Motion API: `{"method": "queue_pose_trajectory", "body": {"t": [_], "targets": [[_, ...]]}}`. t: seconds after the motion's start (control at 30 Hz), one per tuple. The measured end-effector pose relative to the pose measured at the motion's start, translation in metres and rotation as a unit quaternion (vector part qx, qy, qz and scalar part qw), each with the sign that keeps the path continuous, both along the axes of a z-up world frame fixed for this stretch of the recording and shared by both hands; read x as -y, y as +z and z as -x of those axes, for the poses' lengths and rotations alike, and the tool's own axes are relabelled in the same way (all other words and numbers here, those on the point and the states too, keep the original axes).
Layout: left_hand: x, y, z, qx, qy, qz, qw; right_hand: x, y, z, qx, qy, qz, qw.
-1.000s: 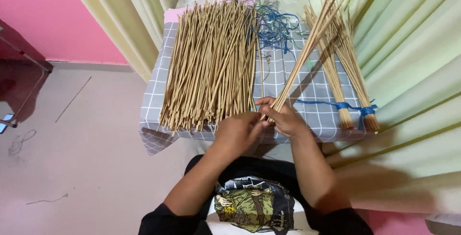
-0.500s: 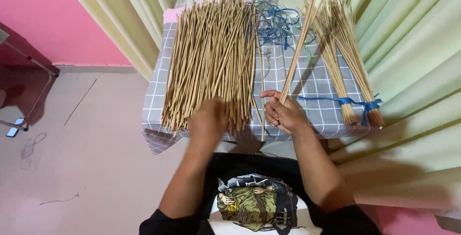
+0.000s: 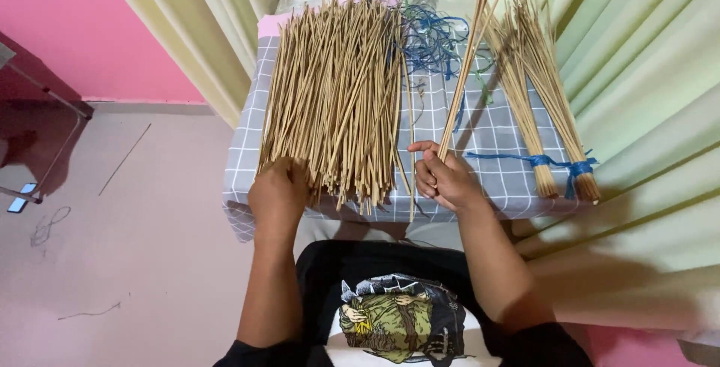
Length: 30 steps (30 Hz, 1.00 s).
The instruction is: The person is gathering thin wooden sticks into bundles and tying them with blue plastic string on a table.
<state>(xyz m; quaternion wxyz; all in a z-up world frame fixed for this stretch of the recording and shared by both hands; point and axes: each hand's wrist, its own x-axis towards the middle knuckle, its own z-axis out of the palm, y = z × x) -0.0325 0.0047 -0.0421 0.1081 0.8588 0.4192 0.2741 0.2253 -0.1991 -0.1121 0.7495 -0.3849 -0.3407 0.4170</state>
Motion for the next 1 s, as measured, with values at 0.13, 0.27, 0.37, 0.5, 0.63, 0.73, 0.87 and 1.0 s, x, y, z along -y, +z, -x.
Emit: {"method": "queue_pose_trajectory", "body": {"t": [0.13, 0.27, 0.37, 0.5, 0.63, 0.73, 0.87, 1.0], "targets": [[0.015, 0.025, 0.003, 0.032, 0.009, -0.043, 0.999, -0.001, 0.001, 0.002, -0.005, -0.003, 0.002, 1.0], [0.054, 0.039, -0.018, 0.131, -0.122, -0.032, 0.983, -0.002, 0.008, 0.008, 0.008, 0.001, 0.011, 1.0], [0.089, 0.031, -0.044, 0.129, -0.245, 0.026, 0.961, -0.002, 0.011, 0.01, 0.026, -0.008, 0.027, 0.999], [0.13, 0.036, -0.072, 0.011, -0.338, 0.087, 0.937, 0.003, 0.016, 0.018, 0.071, -0.019, 0.068, 0.995], [0.129, 0.019, -0.091, -0.003, -0.353, 0.151, 0.923, 0.007, 0.016, 0.012, 0.087, 0.008, 0.078, 0.993], [0.137, 0.057, -0.083, 0.045, -0.351, 0.241, 0.904, 0.008, 0.012, 0.008, 0.084, 0.018, 0.065, 0.994], [0.134, 0.043, -0.086, 0.068, -0.356, 0.259, 0.895, 0.009, 0.014, 0.018, 0.084, 0.054, 0.037, 0.994], [0.135, 0.05, -0.082, 0.08, -0.342, 0.279, 0.894, 0.006, 0.003, 0.013, 0.067, 0.062, 0.026, 0.996]]}}
